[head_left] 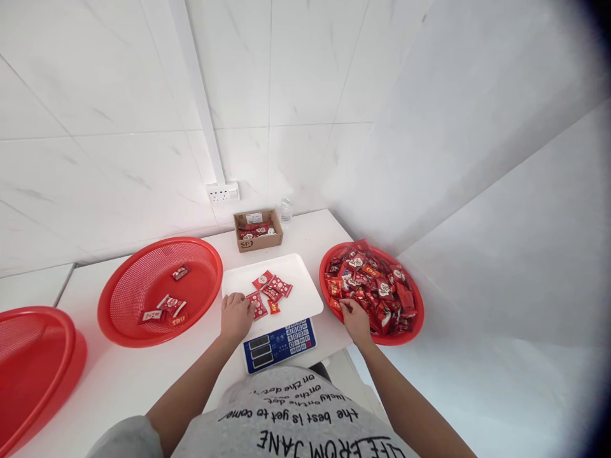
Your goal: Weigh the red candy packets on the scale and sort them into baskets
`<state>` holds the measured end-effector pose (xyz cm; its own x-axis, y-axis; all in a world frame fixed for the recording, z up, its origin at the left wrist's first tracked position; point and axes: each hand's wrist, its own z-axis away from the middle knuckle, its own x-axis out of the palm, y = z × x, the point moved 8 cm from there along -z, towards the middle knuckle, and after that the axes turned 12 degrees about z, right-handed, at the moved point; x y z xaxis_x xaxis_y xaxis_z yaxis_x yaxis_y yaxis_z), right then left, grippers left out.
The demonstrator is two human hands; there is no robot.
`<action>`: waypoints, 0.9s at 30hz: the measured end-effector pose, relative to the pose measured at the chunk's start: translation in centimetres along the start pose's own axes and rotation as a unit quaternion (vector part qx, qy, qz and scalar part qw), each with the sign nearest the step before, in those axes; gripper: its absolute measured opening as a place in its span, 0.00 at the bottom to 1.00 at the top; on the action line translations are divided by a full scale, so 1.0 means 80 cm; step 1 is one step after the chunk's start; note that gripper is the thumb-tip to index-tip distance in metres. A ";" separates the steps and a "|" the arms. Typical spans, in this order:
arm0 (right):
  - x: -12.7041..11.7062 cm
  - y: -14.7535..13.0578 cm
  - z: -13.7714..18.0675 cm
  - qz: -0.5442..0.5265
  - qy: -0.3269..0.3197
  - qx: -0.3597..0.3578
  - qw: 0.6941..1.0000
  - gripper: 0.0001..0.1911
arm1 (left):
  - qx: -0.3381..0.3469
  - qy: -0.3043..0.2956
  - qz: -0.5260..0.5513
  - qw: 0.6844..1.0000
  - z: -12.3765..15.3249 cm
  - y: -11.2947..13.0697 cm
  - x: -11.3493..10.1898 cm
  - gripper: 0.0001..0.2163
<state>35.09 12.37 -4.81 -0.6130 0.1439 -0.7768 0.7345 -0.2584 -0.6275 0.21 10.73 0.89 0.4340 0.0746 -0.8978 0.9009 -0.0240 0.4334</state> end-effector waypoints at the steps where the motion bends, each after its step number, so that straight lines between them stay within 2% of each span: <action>1: 0.000 0.000 0.000 0.002 0.000 0.001 1.000 0.16 | -0.008 -0.004 0.001 1.000 -0.001 0.001 0.001 0.16; 11: -0.001 -0.002 0.001 0.005 0.002 0.002 1.000 0.16 | -0.088 -0.073 0.019 0.993 -0.011 0.002 0.016 0.21; 20: -0.002 -0.002 0.000 0.010 0.009 -0.008 1.000 0.17 | -0.098 -0.099 0.028 0.990 -0.005 0.003 0.020 0.21; 27: 0.000 0.000 -0.001 0.007 0.002 -0.005 1.000 0.16 | -0.080 -0.112 0.032 0.990 0.000 0.008 0.022 0.18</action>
<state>35.07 12.42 -4.80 -0.6008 0.1440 -0.7863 0.7464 -0.2512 -0.6163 1.57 10.85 -0.44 0.4974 -0.1449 -0.8553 0.8662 0.1376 0.4804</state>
